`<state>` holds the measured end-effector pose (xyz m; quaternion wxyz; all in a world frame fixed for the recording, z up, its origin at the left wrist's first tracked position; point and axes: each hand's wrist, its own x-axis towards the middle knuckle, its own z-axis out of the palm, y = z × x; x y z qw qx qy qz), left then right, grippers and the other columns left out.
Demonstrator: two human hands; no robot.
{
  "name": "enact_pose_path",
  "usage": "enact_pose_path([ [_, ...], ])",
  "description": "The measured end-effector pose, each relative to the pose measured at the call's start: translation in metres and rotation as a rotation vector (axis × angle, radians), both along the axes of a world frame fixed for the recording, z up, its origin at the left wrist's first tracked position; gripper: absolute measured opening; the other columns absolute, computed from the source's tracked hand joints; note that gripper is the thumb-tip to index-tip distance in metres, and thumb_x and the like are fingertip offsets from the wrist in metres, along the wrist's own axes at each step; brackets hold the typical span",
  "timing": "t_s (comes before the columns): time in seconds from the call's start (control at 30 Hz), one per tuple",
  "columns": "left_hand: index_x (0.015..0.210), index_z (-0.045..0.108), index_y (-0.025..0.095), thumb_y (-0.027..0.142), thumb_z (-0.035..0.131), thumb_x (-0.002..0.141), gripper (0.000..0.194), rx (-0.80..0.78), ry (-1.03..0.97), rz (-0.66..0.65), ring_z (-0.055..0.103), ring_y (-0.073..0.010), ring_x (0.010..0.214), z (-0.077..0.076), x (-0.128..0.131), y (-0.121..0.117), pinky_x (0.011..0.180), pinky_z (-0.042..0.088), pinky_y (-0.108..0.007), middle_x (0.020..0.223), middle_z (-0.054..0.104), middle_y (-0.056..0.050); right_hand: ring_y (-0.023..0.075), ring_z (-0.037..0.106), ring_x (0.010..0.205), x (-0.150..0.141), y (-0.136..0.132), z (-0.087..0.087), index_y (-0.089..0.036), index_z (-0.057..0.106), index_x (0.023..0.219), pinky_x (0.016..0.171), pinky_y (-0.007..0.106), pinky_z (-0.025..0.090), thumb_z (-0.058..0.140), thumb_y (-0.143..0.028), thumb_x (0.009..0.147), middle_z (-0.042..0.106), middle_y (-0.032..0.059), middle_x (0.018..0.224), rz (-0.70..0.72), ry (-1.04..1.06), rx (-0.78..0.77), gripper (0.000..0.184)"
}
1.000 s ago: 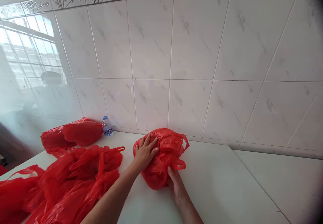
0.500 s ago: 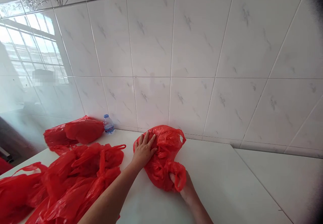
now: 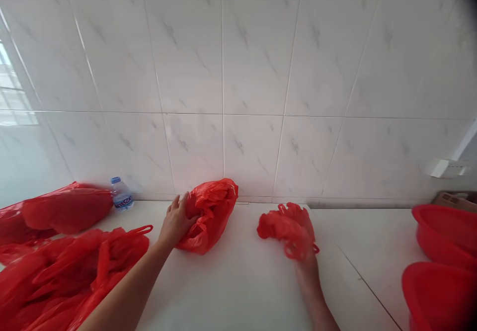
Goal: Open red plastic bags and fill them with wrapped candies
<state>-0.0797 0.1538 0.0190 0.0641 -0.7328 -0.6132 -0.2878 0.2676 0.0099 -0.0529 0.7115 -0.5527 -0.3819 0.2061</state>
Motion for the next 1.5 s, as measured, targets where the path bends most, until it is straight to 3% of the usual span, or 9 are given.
enact_pose_path([
  [0.17, 0.136, 0.035, 0.024, 0.034, 0.054, 0.081, 0.059, 0.025, -0.006, 0.034, 0.053, -0.0296, 0.108, 0.012, -0.001, -0.003, 0.084, 0.046, -0.037, 0.120, 0.056, -0.011, 0.0269, 0.033, 0.134, -0.027, 0.005, -0.010, -0.029, 0.034, 0.141, 0.108, 0.047, 0.030, 0.064, -0.034, 0.074, 0.038, 0.0049, 0.146, 0.025, -0.319, -0.129, 0.074],
  [0.4, 0.140, 0.031, 0.021, 0.033, 0.051, 0.080, 0.064, 0.130, 0.017, 0.122, 0.039, -0.0358, 0.124, 0.033, 0.004, -0.009, 0.098, 0.035, -0.050, 0.134, 0.042, -0.016, 0.0239, 0.049, 0.118, -0.043, 0.000, -0.001, -0.021, 0.040, 0.133, 0.090, 0.036, 0.046, 0.044, -0.030, 0.083, 0.050, 0.0100, 0.130, -0.169, -0.466, -0.119, 0.051],
  [0.53, 0.140, 0.033, 0.021, 0.033, 0.056, 0.077, 0.067, 0.134, 0.053, 0.104, 0.024, -0.0403, 0.135, 0.023, 0.017, -0.024, 0.101, 0.029, -0.059, 0.146, 0.029, -0.018, 0.0259, 0.055, 0.107, -0.032, 0.003, 0.002, -0.024, 0.036, 0.135, 0.081, 0.036, 0.047, 0.045, -0.034, 0.081, 0.051, 0.0093, 0.131, -0.178, -0.203, -0.296, 0.056],
  [0.63, 0.140, 0.033, 0.020, 0.029, 0.050, 0.084, 0.060, 0.280, 0.005, 0.047, 0.014, -0.0370, 0.140, 0.013, 0.029, -0.049, 0.107, 0.025, -0.057, 0.151, 0.018, -0.017, 0.0276, 0.058, 0.103, -0.019, 0.005, 0.000, -0.022, 0.045, 0.126, 0.079, 0.036, 0.046, 0.050, -0.042, 0.078, 0.057, 0.0101, 0.122, -0.186, -0.073, -0.358, 0.051],
  [0.8, 0.135, 0.039, 0.026, 0.020, 0.051, 0.085, 0.051, 0.452, -0.058, -0.282, 0.022, -0.0292, 0.140, -0.022, 0.060, -0.109, 0.110, 0.029, -0.049, 0.150, 0.028, -0.011, 0.0252, 0.063, 0.081, -0.010, 0.005, -0.002, -0.022, 0.055, 0.108, 0.068, 0.034, 0.047, 0.051, -0.056, 0.077, 0.067, 0.0070, 0.095, -0.158, 0.031, -0.343, 0.046],
  [0.97, 0.134, 0.044, 0.029, 0.028, 0.069, 0.073, 0.065, 0.006, 0.123, -0.692, 0.033, -0.0346, 0.135, -0.074, 0.108, -0.148, 0.101, 0.040, -0.051, 0.150, 0.032, -0.014, 0.0248, 0.064, 0.077, -0.010, 0.003, -0.003, -0.021, 0.059, 0.096, 0.069, 0.034, 0.048, 0.050, -0.059, 0.077, 0.069, 0.0051, 0.081, -0.125, 0.172, -0.268, 0.043],
  [1.13, 0.142, 0.035, 0.033, 0.056, 0.067, 0.070, 0.082, -0.406, 0.092, -0.756, 0.017, -0.0407, 0.140, -0.072, 0.162, -0.148, 0.106, 0.025, -0.062, 0.155, 0.018, -0.014, 0.0217, 0.064, 0.070, 0.004, 0.003, -0.005, -0.019, 0.055, 0.096, 0.060, 0.033, 0.049, 0.044, -0.054, 0.080, 0.067, 0.0047, 0.081, -0.142, 0.363, -0.139, 0.040],
  [1.3, 0.136, 0.044, 0.036, 0.058, 0.063, 0.070, 0.072, -0.466, -0.009, -0.701, 0.018, -0.0367, 0.140, -0.062, 0.206, -0.125, 0.111, 0.014, -0.057, 0.154, 0.025, -0.009, 0.0170, 0.055, 0.054, 0.020, 0.002, -0.006, -0.021, 0.052, 0.081, 0.051, 0.030, 0.045, 0.045, -0.042, 0.076, 0.058, -0.0004, 0.062, -0.199, 0.526, -0.055, 0.022],
  [1.5, 0.143, 0.033, 0.017, 0.037, 0.057, 0.077, 0.073, -0.386, -0.191, -0.523, 0.020, -0.0402, 0.139, -0.071, 0.232, -0.090, 0.109, 0.015, -0.061, 0.150, 0.030, -0.019, 0.0152, 0.051, 0.047, 0.015, -0.014, -0.006, -0.022, 0.049, 0.072, 0.046, 0.028, 0.040, 0.043, -0.049, 0.078, 0.054, -0.0014, 0.054, -0.116, 0.568, -0.033, 0.029],
])
